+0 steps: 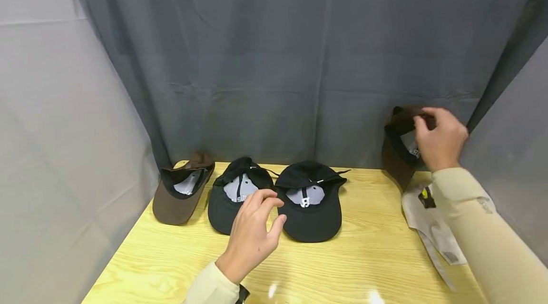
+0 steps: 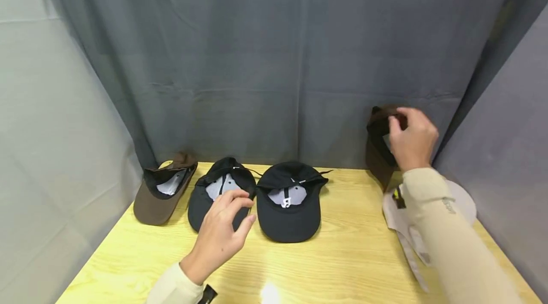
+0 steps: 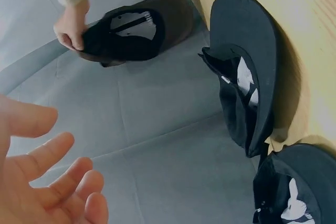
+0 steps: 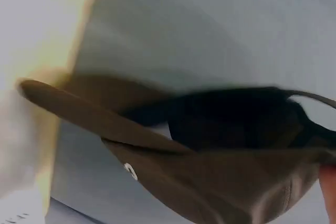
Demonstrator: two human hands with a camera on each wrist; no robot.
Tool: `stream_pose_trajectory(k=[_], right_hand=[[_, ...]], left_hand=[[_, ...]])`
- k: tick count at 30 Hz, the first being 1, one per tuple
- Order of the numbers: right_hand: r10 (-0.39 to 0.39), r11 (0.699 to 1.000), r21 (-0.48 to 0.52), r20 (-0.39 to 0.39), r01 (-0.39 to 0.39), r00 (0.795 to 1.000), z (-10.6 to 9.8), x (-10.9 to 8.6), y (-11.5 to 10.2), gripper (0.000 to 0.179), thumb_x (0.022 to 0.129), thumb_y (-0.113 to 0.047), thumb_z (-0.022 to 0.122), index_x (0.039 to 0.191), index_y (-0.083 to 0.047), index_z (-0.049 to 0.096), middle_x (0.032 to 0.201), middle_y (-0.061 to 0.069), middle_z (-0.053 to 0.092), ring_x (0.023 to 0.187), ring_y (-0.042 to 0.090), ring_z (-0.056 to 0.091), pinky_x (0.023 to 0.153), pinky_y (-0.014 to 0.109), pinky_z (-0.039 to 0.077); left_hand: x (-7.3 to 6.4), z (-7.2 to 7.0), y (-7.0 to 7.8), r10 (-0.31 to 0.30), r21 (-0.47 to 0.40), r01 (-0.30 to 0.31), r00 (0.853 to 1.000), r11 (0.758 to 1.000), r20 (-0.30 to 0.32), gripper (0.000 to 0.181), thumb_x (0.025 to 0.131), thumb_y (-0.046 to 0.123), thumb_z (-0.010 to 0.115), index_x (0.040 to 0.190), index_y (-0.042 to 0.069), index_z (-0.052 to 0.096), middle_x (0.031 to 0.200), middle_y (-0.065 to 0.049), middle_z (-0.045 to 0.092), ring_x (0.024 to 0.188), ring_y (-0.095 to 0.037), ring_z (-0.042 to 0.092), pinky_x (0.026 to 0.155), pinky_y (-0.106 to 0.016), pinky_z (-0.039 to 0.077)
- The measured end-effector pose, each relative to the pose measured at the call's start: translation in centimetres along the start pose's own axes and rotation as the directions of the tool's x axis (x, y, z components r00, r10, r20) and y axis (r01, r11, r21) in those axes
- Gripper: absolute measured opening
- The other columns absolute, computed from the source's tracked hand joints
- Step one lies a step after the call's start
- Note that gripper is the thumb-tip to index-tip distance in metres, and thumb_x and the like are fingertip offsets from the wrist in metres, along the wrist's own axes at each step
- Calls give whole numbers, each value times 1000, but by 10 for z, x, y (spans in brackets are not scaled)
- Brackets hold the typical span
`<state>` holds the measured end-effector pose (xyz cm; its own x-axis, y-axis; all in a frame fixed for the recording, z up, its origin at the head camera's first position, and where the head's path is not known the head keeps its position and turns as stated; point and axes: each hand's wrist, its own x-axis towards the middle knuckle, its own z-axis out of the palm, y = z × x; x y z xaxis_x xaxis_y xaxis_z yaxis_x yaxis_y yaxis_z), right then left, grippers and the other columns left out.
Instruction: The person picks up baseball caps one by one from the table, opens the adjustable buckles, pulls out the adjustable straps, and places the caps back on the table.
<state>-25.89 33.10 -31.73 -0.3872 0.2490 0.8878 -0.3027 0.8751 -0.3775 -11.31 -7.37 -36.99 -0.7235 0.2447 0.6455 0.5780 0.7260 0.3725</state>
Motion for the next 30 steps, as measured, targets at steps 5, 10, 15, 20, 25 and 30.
stream_pose_trajectory(k=[5, 10, 15, 20, 25, 30], right_hand=[[-232, 973, 48, 242, 228, 942, -2, -82, -10, 25, 74, 0, 80, 98, 2, 72, 94, 19, 73, 86, 36, 70, 76, 47, 50], [-230, 971, 35, 422, 238, 877, -10, -131, -18, 23, 75, -6, 81, 95, 0, 71, 92, 17, 73, 82, 35, 71, 70, 49, 55], [-194, 972, -8, 527, 233, 827, -20, -156, -22, 24, 73, -10, 83, 93, -1, 71, 94, 14, 73, 80, 33, 71, 68, 48, 56], [-151, 983, 23, 657, 181, 739, -28, -173, -26, 20, 77, -11, 81, 91, -7, 68, 106, 14, 71, 88, 30, 70, 73, 44, 56], [-159, 983, 49, 711, 178, 685, -18, -186, -35, 23, 78, -9, 81, 87, -13, 59, 90, 3, 62, 73, 13, 59, 64, 31, 50], [-173, 980, 63, 734, 188, 657, -7, -190, -32, 28, 77, -4, 81, 82, -12, 54, 85, -1, 53, 70, 8, 46, 62, 28, 44]], left_hand=[[-2, 3, -1, 11, 5, -12, 999, 1000, 46, 17, 83, 18, 77, 99, 18, 71, 116, 2, 64, 100, -17, 60, 86, -32, 52], [-5, 6, -3, 15, -2, -15, 996, 1000, 89, 17, 82, 19, 77, 98, 16, 71, 117, -1, 65, 94, -16, 59, 77, -30, 50], [-7, 7, -5, 11, 17, -14, 987, 1000, 158, 18, 85, 21, 75, 101, 15, 71, 120, -2, 64, 95, -16, 59, 78, -31, 50], [-5, 9, -2, 21, 6, -22, 979, 1000, 201, 19, 86, 21, 74, 103, 14, 70, 122, -2, 63, 97, -17, 58, 80, -33, 50], [-5, 8, -2, 9, 9, -11, 970, 1000, 243, 21, 88, 25, 72, 106, 16, 70, 124, 0, 62, 99, -17, 58, 80, -34, 50], [-5, 5, -3, 2, 25, -9, 967, 1000, 257, 21, 88, 22, 72, 107, 15, 70, 125, -2, 61, 103, -18, 58, 82, -37, 51]])
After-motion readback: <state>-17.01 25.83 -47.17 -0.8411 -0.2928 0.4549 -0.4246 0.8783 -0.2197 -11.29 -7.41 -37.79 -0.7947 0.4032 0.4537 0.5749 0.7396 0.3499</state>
